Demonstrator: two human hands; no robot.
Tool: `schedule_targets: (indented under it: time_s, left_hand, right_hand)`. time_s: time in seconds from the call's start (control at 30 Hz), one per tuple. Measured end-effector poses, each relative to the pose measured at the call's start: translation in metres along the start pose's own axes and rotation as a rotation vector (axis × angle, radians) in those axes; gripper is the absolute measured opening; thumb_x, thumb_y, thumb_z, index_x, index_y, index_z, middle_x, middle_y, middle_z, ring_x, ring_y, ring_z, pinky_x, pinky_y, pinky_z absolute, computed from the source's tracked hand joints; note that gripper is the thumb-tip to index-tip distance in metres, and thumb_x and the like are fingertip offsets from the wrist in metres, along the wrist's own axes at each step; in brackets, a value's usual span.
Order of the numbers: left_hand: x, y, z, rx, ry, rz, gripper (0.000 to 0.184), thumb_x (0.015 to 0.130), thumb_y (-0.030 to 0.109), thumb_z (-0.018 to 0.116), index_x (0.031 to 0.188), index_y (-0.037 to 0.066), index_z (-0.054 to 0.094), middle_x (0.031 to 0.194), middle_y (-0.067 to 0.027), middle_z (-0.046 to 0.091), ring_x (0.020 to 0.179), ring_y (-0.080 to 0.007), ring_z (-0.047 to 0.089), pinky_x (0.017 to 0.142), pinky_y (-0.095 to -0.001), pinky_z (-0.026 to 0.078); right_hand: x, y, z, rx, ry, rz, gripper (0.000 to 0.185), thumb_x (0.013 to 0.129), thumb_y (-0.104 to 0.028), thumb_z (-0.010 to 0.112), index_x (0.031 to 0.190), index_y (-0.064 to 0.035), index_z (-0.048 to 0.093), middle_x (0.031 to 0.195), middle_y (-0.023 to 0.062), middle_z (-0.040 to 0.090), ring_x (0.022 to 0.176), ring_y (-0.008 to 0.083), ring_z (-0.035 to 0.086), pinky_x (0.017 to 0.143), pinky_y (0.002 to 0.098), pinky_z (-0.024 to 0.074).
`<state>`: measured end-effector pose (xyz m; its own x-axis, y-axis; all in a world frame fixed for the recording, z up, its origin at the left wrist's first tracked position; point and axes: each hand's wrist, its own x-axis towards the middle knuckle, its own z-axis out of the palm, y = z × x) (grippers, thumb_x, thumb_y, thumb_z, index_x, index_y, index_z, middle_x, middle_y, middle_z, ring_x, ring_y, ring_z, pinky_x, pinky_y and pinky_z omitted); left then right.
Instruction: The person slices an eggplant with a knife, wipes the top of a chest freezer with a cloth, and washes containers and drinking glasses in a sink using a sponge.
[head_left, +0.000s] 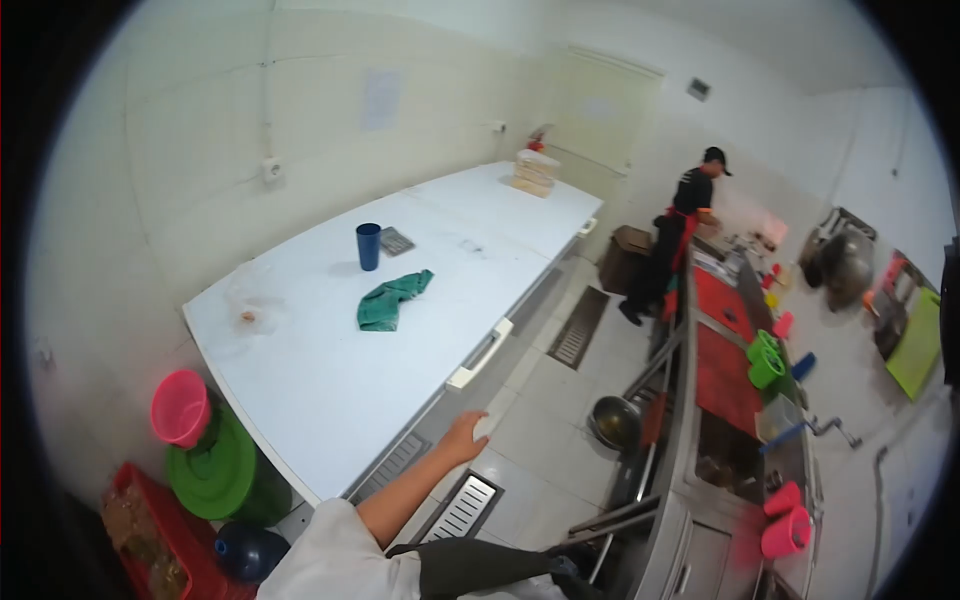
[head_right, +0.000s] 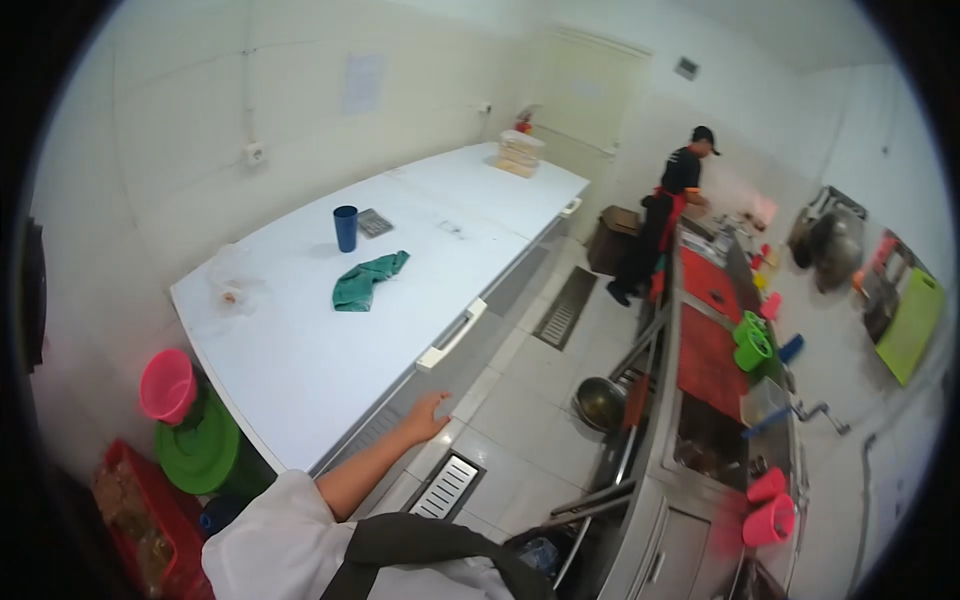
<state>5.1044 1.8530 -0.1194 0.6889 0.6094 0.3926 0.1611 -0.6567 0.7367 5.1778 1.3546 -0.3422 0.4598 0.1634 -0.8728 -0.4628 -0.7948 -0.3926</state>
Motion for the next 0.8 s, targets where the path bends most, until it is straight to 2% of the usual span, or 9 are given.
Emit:
schedule_targets:
  time_s: [0.2,0.33,0.47,0.5,0.57,0.63,0.67,0.7,0.8]
  left_hand:
    - [0.122,-0.108,-0.084,0.306,0.364,-0.359,0.049,0.071,0.015,0.070,0.117,0.017,0.052,0.119,-0.0112,0.049,0.112,-0.0344,0.044,0.092,-0.0491,0.040]
    - [0.184,-0.184,-0.131,0.505,0.378,-0.686,0.071,0.074,0.033,0.071,0.134,0.012,0.038,0.137,-0.0155,0.037,0.127,-0.0362,0.033,0.095,-0.0599,0.034]
    - [0.266,-0.241,-0.122,0.745,0.440,-0.821,0.076,0.076,0.043,0.066,0.139,0.013,0.036,0.146,-0.0164,0.028,0.133,-0.0425,0.022,0.101,-0.0612,0.026]
    - [0.298,-0.251,-0.116,0.788,0.448,-0.855,0.077,0.076,0.045,0.065,0.139,0.013,0.036,0.147,-0.0163,0.026,0.134,-0.0436,0.020,0.102,-0.0610,0.024]
    - [0.350,-0.281,-0.068,0.710,0.318,-0.599,0.077,0.076,0.046,0.064,0.139,0.013,0.037,0.147,-0.0162,0.025,0.134,-0.0444,0.018,0.103,-0.0611,0.024]
    - [0.411,-0.281,-0.018,0.600,0.154,-0.399,0.076,0.075,0.047,0.065,0.138,0.014,0.039,0.147,-0.0163,0.026,0.135,-0.0447,0.016,0.104,-0.0602,0.024]
    - [0.436,-0.256,0.015,0.534,0.032,-0.335,0.075,0.075,0.046,0.065,0.138,0.014,0.041,0.147,-0.0165,0.027,0.136,-0.0447,0.015,0.104,-0.0592,0.024]
    - [0.456,-0.231,0.034,0.513,-0.034,-0.350,0.073,0.075,0.046,0.065,0.136,0.015,0.042,0.146,-0.0167,0.028,0.136,-0.0450,0.014,0.104,-0.0582,0.025]
    - [0.492,-0.193,0.055,0.492,-0.070,-0.418,0.065,0.076,0.043,0.067,0.132,0.015,0.048,0.144,-0.0176,0.033,0.135,-0.0453,0.018,0.105,-0.0531,0.028]
  right_hand:
    - [0.125,-0.216,-0.128,-0.119,0.032,-0.050,0.017,0.084,-0.016,0.050,0.086,-0.0049,0.062,0.071,0.0069,0.062,0.057,0.0195,0.058,0.048,0.0327,0.0460]
    - [0.230,-0.392,-0.180,-0.118,0.101,-0.265,0.018,0.085,-0.016,0.049,0.088,-0.0045,0.062,0.071,0.0068,0.062,0.057,0.0196,0.058,0.048,0.0324,0.0456]
    - [0.227,-0.580,-0.133,0.117,0.098,-0.648,0.013,0.088,-0.016,0.052,0.093,-0.0065,0.061,0.082,0.0085,0.064,0.060,0.0170,0.061,0.050,0.0304,0.0494]
    - [0.209,-0.629,-0.108,0.127,0.059,-0.615,0.013,0.089,-0.016,0.053,0.094,-0.0067,0.060,0.083,0.0083,0.064,0.062,0.0170,0.061,0.052,0.0303,0.0499]
    - [0.155,-0.690,-0.048,0.168,-0.074,-0.604,0.014,0.088,-0.016,0.057,0.098,-0.0066,0.060,0.086,0.0080,0.065,0.070,0.0173,0.063,0.059,0.0294,0.0510]
    - [0.146,-0.750,0.005,0.006,-0.220,-0.875,0.021,0.086,-0.016,0.062,0.104,-0.0052,0.060,0.084,0.0077,0.065,0.072,0.0147,0.062,0.060,0.0270,0.0500]
    - [0.148,-0.782,0.025,-0.238,-0.032,-1.161,0.026,0.084,-0.018,0.065,0.104,-0.0023,0.059,0.087,0.0077,0.064,0.075,0.0146,0.062,0.065,0.0274,0.0498]
    - [0.112,-0.821,0.045,-0.224,0.045,-1.290,0.030,0.084,-0.017,0.066,0.107,-0.0011,0.057,0.097,0.0105,0.062,0.088,0.0172,0.061,0.075,0.0294,0.0484]
    - [0.117,-0.921,0.087,-0.224,0.270,-1.515,0.051,0.080,-0.027,0.070,0.121,-0.0044,0.050,0.116,0.0166,0.054,0.108,0.0294,0.052,0.091,0.0397,0.0414]
